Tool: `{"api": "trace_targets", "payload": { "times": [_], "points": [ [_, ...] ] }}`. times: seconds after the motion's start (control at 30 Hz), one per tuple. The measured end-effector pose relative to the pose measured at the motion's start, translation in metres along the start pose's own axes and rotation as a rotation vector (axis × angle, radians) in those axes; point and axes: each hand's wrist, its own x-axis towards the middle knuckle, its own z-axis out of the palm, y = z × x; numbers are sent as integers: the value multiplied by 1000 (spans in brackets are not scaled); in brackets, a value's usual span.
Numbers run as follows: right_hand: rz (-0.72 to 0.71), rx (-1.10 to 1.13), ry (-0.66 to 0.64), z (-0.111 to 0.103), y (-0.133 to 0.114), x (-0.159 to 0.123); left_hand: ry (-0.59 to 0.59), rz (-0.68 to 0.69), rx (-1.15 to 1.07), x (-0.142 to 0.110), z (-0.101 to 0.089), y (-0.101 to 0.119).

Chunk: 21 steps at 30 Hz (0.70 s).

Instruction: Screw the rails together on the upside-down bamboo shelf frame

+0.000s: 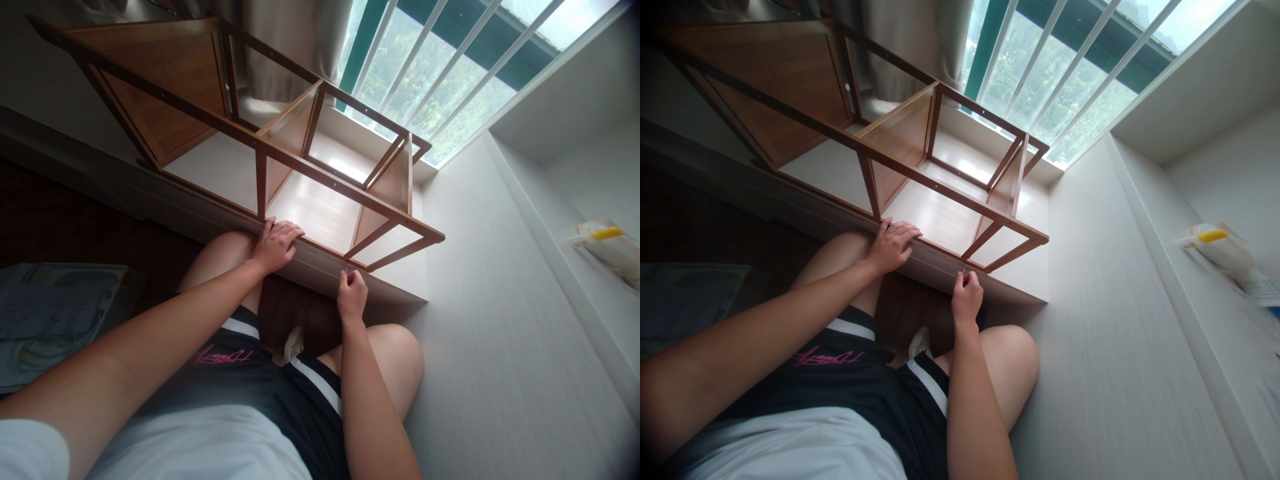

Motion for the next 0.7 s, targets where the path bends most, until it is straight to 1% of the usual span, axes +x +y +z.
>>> {"api": "trace_targets", "payload": {
  "times": [0.1,0.17,0.23,0.3,0.37,0.47,0.7],
  "points": [
    [221,518,-166,10,6,-3,0,-1,-2,0,0,1],
    [348,821,-271,14,8,-4,4,-4,-9,0,0,1],
    [404,1017,-353,15,8,-6,9,-8,-14,0,1,1],
    [426,1131,-405,15,6,-7,11,-6,-13,0,1,0],
    [436,1193,-423,14,5,-8,15,1,-7,0,1,-1],
    [418,1196,-370,15,5,-12,15,11,-4,0,0,-1],
    [356,978,-240,14,8,-14,10,10,-3,-1,0,-1]
  ]
}}
